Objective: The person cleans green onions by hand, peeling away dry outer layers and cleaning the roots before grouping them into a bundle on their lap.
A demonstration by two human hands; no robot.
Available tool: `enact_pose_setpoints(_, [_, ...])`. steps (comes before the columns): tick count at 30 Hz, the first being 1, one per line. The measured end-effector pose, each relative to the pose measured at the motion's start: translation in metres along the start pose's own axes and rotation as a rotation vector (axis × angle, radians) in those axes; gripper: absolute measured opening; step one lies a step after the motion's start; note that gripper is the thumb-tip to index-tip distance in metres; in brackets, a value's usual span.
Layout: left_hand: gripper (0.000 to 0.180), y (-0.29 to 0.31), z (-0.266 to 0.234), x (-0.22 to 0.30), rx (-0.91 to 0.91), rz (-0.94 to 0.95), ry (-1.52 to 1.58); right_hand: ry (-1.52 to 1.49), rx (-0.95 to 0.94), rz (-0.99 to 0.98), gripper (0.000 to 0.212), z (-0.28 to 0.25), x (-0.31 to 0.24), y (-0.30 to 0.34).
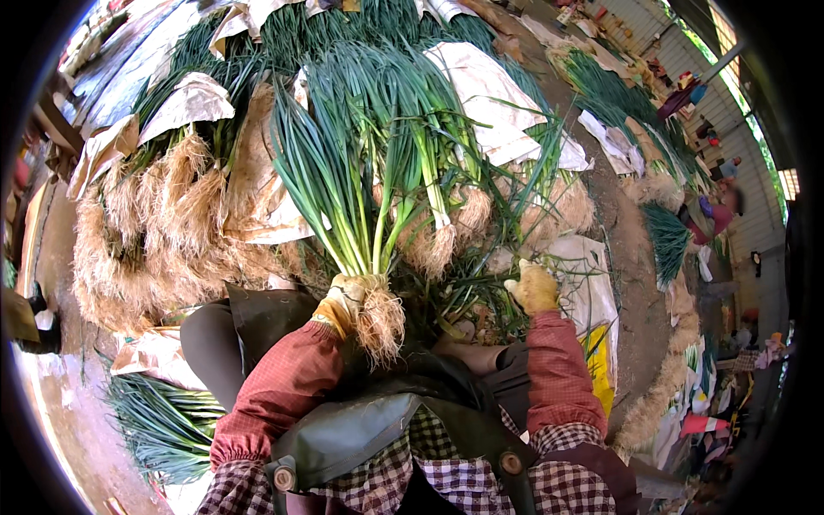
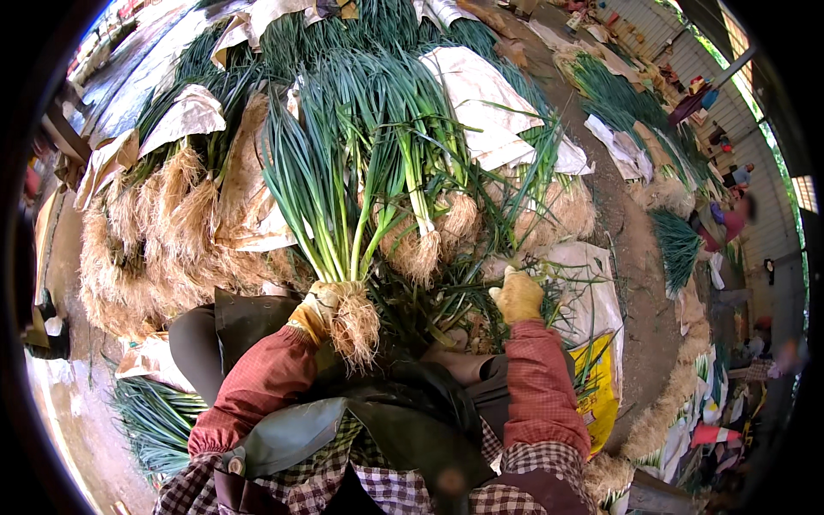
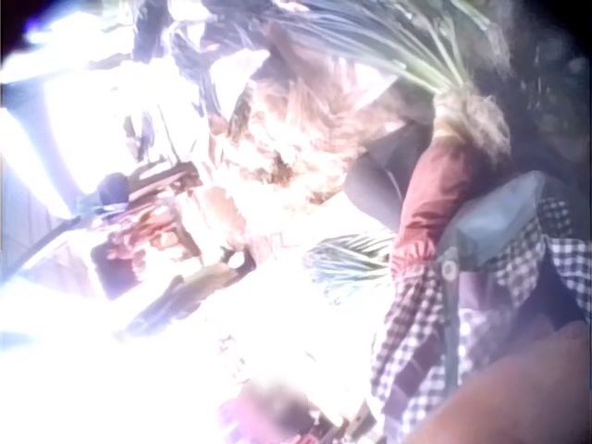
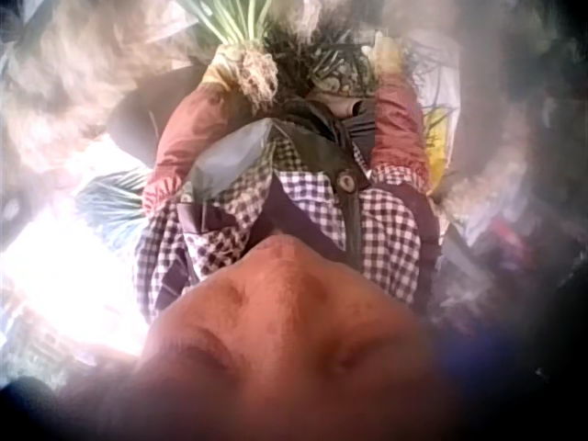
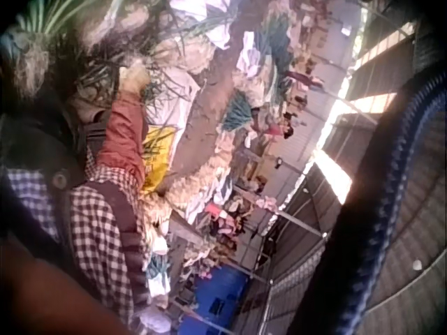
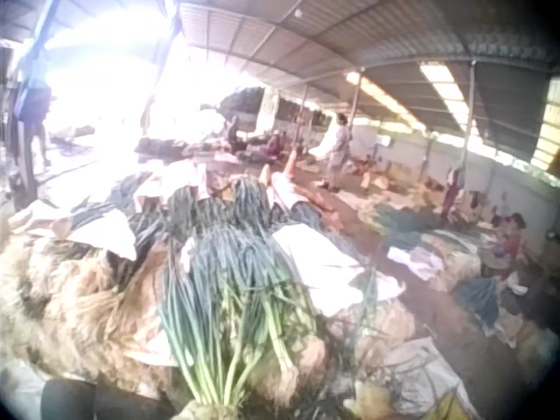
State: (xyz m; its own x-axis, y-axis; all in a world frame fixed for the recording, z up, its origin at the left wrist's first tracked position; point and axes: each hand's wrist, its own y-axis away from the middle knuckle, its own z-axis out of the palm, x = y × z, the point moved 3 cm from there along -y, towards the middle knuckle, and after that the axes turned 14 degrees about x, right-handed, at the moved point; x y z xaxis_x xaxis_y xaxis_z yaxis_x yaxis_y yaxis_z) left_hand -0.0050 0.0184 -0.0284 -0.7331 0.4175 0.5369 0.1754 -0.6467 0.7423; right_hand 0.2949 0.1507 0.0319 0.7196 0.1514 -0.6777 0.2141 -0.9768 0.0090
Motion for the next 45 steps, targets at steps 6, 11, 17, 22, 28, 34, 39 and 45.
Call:
enact_pose_setpoints(6, [0.016, 0.015, 0.006, 0.007, -0.271, -0.063, 0.104, -0.543, -0.497, 0.315, 0.043, 0.150, -0.123, 0.010])
enact_pose_setpoints(11, [0.030, 0.051, -0.008, 0.024, -0.369, -0.131, 0.290, -1.031, -0.498, 0.476, 0.019, 0.168, -0.118, 0.001])
enact_pose_setpoints(17, [0.018, 0.022, -0.006, -0.004, -0.399, -0.184, 0.216, -0.178, -0.249, 0.103, 0.039, 0.177, -0.107, -0.015])
enact_pose_setpoints(22, [0.011, 0.009, -0.013, -0.011, -0.272, -0.069, 0.116, 0.633, -0.302, -0.555, 0.028, 0.173, -0.150, -0.024])
enact_pose_setpoints(28, [0.011, 0.033, -0.004, 0.008, -0.211, -0.139, 0.184, 0.317, -0.023, -0.885, 0.025, 0.159, -0.161, 0.000])
enact_pose_setpoints(34, [0.015, 0.011, -0.017, -0.009, -0.158, -0.069, 0.321, -0.965, 0.005, -0.140, 0.016, 0.111, -0.203, 0.035])
enact_pose_setpoints(39, [0.017, 0.031, 0.003, 0.002, -0.107, -0.104, 0.159, -0.081, 0.138, -0.151, 0.054, 0.118, -0.150, -0.038])
enact_pose_setpoints(45, [0.040, 0.034, 0.009, 0.004, -0.517, -0.198, 0.211, -0.018, -0.004, 0.272, 0.019, 0.147, -0.173, -0.175])
